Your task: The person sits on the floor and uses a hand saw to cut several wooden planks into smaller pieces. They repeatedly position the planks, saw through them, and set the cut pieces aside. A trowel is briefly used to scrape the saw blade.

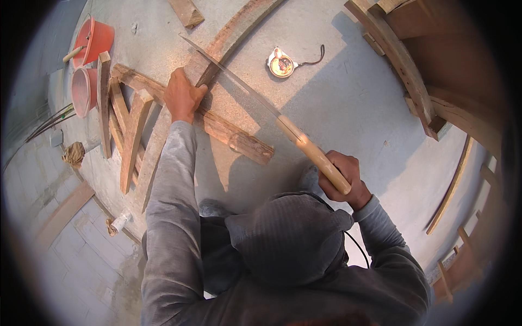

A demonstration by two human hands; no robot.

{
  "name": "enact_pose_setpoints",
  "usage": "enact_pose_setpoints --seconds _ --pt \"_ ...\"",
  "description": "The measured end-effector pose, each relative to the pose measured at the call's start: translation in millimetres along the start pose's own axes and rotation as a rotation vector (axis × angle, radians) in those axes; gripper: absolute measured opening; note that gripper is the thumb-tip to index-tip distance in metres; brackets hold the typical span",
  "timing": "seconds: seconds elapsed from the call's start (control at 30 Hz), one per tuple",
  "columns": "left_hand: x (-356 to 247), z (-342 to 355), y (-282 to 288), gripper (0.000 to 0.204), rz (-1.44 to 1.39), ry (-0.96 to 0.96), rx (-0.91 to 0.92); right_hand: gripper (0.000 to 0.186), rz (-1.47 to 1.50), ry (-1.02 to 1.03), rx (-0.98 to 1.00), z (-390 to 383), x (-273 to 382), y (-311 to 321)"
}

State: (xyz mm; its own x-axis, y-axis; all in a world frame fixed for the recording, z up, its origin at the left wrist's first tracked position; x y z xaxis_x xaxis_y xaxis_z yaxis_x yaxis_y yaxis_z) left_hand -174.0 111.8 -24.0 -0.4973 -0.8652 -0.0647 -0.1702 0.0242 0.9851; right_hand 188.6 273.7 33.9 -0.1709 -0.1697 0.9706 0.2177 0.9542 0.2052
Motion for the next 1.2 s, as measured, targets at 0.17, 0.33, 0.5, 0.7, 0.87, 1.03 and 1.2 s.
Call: enact_pose_setpoints --seconds 0.17,0.33,0.5,0.7,0.87,1.03,1.2 --pt "-4.8 8.2 -4.4 0.053 0.021 -0.024 -0.04 0.016 0.108 0.245 -0.163 160.1 -5.7 -46.6" --pt "8.1 -3.9 -2.2 0.056 0.017 0.031 0.027 0.022 -0.038 0.078 -0.008 -38.4 -16.8 -5.9" --pt "5.2 10.6 -5.4 0.061 0.03 0.019 0.009 0.016 0.01 0.084 -0.034 -18.1 -14.2 -3.5" --pt "2.3 2.8 -10.7 0.061 0.022 0.003 0.002 0.016 0.128 0.12 -0.114 133.3 -10.9 -46.5" --pt "2.6 2.3 -5.0 0.054 0.005 0.003 -0.018 0.019 -0.017 0.073 -0.06 -70.1 -13.4 10.9" --pt "1.5 2.4 0.9 0.055 0.019 0.029 0.013 0.022 0.092 0.029 0.021 33.9 -30.3 -22.0" --pt "5.5 5.9 -6.2 0.059 0.021 0.049 0.038 0.029 0.125 0.141 -0.055 153.2 -17.6 -52.7"
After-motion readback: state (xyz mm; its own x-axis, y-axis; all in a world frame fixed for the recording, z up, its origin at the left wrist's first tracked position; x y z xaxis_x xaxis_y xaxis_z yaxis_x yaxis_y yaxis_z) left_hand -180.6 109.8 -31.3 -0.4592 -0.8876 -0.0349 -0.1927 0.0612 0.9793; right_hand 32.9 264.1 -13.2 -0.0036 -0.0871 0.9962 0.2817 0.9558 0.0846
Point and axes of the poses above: each hand's wrist, its own z-axis towards the middle knuckle, its own y-axis out of the back of the hand, x = y × z, the point moved 9 cm from there along z, towards the middle knuckle, and after that the axes turned 4 degrees about x, right-handed, at the moved point
